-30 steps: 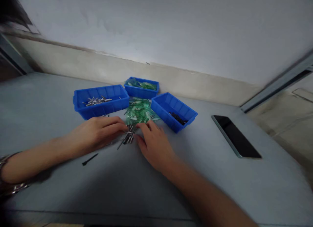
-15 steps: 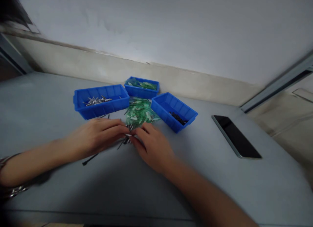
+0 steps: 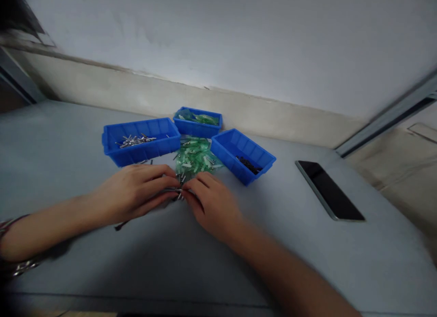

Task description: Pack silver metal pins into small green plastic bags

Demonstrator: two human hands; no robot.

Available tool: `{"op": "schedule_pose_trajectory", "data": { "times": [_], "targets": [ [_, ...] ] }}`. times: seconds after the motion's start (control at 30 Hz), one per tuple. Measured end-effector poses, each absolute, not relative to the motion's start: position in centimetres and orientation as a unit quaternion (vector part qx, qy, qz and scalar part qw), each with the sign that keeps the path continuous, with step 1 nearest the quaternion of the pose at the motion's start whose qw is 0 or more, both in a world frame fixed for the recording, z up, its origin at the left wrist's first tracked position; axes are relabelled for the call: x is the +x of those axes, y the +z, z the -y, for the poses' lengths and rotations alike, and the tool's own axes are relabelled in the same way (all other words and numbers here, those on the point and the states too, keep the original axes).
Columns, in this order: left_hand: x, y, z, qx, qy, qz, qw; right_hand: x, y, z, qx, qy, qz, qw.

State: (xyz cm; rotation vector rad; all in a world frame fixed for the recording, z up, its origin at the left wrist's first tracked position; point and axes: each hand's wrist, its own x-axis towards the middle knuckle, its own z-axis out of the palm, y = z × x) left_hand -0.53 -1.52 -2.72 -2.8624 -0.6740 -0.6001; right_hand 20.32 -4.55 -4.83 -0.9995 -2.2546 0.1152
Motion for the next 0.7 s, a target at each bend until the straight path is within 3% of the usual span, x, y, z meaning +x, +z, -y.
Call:
{"op": "schedule_pose_trajectory", "data": {
  "times": [0.7],
  "targets": [
    [-0.49, -2.51, 1.64, -0.946, -0.234, 0.211, 0.081, 20.29, -4.64, 4.76, -0.390, 0.074, 0.860, 0.319]
  ]
}}
